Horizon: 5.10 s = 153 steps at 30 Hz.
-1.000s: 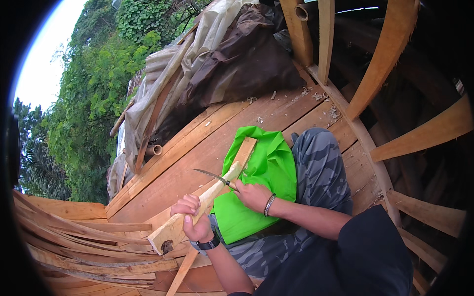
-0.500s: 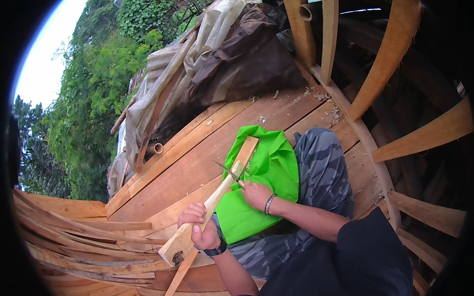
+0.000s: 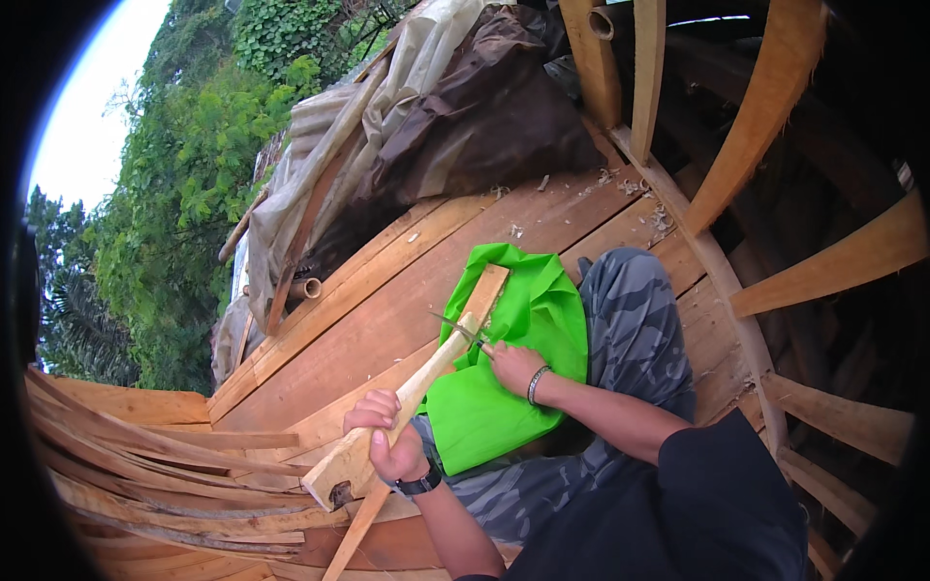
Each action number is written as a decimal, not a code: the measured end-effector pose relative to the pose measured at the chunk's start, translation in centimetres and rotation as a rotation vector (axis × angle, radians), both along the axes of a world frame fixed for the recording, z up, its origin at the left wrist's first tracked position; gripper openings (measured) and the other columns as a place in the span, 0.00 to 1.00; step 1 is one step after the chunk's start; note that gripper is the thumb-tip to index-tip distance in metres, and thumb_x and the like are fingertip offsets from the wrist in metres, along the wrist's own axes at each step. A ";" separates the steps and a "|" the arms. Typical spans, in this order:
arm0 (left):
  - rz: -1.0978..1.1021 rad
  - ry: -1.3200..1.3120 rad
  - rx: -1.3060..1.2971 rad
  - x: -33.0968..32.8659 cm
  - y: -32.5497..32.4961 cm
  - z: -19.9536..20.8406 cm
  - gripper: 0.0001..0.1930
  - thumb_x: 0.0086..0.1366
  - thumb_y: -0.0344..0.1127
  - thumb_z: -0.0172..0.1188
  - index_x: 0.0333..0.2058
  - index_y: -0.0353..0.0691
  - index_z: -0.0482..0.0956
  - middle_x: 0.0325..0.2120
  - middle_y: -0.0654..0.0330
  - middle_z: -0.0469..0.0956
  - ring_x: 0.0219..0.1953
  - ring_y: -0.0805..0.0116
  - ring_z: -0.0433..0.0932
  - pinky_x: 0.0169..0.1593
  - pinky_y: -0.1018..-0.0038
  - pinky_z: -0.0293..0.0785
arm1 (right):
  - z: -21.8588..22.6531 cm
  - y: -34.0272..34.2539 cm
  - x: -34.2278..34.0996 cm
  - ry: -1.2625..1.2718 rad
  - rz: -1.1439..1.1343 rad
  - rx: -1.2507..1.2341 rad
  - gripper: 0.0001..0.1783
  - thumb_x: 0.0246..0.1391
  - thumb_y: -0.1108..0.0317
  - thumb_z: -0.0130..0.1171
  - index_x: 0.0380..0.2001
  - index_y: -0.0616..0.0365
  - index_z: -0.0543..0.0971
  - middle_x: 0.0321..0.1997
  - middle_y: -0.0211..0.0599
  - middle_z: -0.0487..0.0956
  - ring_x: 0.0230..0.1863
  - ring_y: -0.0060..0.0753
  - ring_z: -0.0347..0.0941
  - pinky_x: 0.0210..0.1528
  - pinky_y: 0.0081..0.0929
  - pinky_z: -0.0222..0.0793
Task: The person is carving a wooden handle using a knife. They hold the handle in their left hand and use the knife in their right hand to shave off thin strips of wood. The carving is performed over a bright green cloth placed on the wooden floor.
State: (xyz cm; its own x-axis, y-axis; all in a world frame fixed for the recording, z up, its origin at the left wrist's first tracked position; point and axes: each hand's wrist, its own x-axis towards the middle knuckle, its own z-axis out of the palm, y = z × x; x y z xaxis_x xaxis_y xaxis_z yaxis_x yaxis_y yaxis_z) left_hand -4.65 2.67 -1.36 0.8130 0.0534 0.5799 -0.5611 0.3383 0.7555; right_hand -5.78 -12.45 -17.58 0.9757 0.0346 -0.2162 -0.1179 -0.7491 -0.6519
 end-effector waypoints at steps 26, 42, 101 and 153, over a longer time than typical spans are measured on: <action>0.063 -0.018 0.084 0.8 -0.9 0.3 0.07 0.53 0.35 0.47 0.24 0.40 0.61 0.17 0.63 0.57 0.22 0.72 0.56 0.30 0.73 0.57 | 3.3 0.4 -0.2 0.014 0.102 -0.079 0.17 0.61 0.56 0.44 0.37 0.62 0.66 0.20 0.46 0.78 0.21 0.49 0.77 0.22 0.47 0.71; 0.039 -0.021 0.100 0.8 -0.9 0.4 0.06 0.54 0.34 0.46 0.25 0.40 0.61 0.18 0.62 0.59 0.23 0.72 0.56 0.31 0.73 0.57 | 3.4 0.2 -0.4 0.010 0.088 -0.077 0.17 0.60 0.56 0.45 0.36 0.61 0.67 0.19 0.47 0.78 0.21 0.51 0.76 0.23 0.48 0.70; 0.006 -0.038 0.030 4.1 -1.5 1.1 0.08 0.56 0.37 0.47 0.27 0.38 0.63 0.18 0.63 0.60 0.22 0.73 0.58 0.30 0.74 0.57 | -2.6 0.7 2.6 0.082 -0.097 0.073 0.16 0.63 0.58 0.42 0.41 0.61 0.64 0.29 0.58 0.77 0.33 0.61 0.75 0.37 0.52 0.71; -0.027 0.021 -0.044 1.9 1.3 -0.1 0.10 0.49 0.35 0.53 0.24 0.37 0.64 0.19 0.59 0.62 0.23 0.67 0.60 0.32 0.70 0.58 | -3.6 -2.3 8.1 -0.057 -0.291 0.347 0.22 0.50 0.51 0.59 0.29 0.64 0.75 0.28 0.51 0.79 0.32 0.53 0.77 0.37 0.43 0.72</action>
